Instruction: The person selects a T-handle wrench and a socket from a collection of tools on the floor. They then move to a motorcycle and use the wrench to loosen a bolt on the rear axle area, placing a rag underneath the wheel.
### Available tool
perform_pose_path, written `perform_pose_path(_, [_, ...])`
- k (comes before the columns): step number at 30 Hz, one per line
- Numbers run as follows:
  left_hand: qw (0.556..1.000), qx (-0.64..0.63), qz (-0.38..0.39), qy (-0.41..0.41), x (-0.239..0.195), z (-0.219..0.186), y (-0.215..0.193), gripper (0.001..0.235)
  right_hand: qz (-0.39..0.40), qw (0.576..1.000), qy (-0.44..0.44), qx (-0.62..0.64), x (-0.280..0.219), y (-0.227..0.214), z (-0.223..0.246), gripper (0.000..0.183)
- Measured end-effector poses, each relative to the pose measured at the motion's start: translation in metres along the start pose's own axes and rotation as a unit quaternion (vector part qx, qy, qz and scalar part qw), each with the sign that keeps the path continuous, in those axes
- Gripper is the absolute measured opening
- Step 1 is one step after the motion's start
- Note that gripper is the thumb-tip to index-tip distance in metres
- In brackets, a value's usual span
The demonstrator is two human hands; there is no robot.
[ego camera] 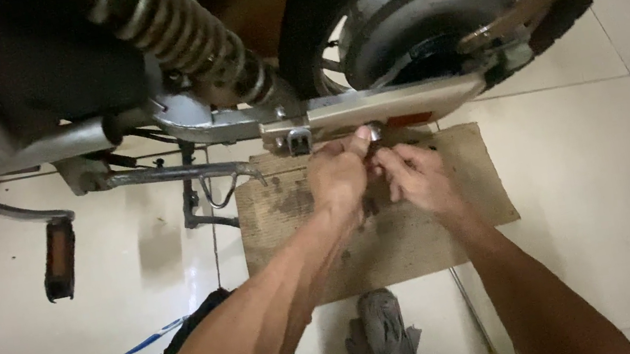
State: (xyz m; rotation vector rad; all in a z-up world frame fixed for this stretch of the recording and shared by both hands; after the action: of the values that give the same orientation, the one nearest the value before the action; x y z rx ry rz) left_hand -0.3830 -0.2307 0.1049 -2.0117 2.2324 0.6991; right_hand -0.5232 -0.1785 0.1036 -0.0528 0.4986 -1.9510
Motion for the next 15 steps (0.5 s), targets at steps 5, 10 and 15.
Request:
perform_pose_path(5, [0.999,0.019,-0.015,0.037,0.001,0.002,-0.004,0.046,-0.029,0.998,0.028,0.053,-0.004,0.006,-0.006,0.041])
perform_pose_path(10, [0.980,0.187,0.029,0.069,0.000,-0.001,-0.007,0.052,-0.033,0.994,0.096,-0.025,-0.011,0.001,-0.008,0.040])
perform_pose_path(15, [0.961,0.250,0.054,0.107,0.004,-0.005,-0.011,0.040,0.058,0.997,0.051,0.031,-0.013,-0.007,0.001,0.038])
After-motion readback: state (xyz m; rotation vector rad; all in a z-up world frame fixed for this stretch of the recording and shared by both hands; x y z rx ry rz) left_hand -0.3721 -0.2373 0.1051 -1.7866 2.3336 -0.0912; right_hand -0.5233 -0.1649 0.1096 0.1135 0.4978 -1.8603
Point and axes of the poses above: each hand's wrist, its own x-axis towards the middle knuckle, its own y-axis out of the palm, z = x × y, the point moved 8 cm from there along x, towards the middle knuckle, and after that the axes turned 12 degrees about y, right-handed, at the moved point
